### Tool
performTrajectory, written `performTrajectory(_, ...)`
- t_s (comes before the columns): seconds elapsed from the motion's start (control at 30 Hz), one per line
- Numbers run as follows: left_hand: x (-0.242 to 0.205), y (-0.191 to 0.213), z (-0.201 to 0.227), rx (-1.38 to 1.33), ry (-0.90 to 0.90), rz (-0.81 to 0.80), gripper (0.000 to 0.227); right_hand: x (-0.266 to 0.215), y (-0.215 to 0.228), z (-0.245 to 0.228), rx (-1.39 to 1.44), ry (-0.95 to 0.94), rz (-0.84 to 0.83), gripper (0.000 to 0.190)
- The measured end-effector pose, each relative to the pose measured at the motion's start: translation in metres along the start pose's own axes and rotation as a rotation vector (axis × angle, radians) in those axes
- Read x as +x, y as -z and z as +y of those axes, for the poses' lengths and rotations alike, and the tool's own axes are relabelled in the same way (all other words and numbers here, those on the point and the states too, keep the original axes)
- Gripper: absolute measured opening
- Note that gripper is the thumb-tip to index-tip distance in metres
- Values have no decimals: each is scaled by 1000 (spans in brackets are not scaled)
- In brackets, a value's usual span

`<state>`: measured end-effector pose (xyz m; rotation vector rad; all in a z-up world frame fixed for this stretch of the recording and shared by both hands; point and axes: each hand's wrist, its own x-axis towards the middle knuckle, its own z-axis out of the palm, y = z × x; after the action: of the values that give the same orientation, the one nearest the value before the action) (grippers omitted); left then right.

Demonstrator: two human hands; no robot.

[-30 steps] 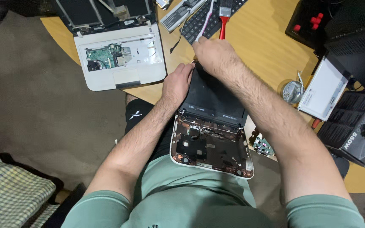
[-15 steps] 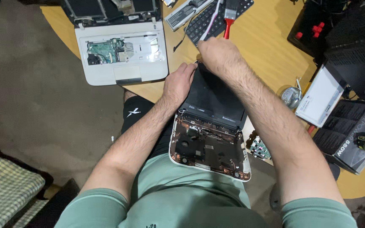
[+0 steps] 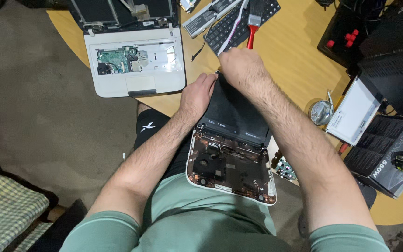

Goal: The person aligns and attaches a laptop screen bezel to the display assembly, then uses a screwdriver to fasten screws around the bezel perimeter. The person works on a disassembled laptop placed on their lap while seated.

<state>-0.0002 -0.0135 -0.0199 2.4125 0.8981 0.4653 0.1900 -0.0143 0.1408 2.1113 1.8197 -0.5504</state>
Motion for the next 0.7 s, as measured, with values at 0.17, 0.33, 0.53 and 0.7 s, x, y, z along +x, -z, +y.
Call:
performTrajectory(0.17, 1, 5, 4, -6, -12, 7, 18, 3, -5, -1, -51, -101, -25, 29)
performTrajectory(0.33, -2, 2, 1, 20, -3, 4, 18, -18, 14, -3, 89, -29, 20, 41)
performTrajectory(0.53, 2, -11, -4, -57, -1, 31, 23, 18, -50, 19, -142, -58, 145, 37)
performTrajectory(0.7, 4, -8, -3, -76, 9, 7, 20, 0, -25, 0, -187, -87, 68, 38)
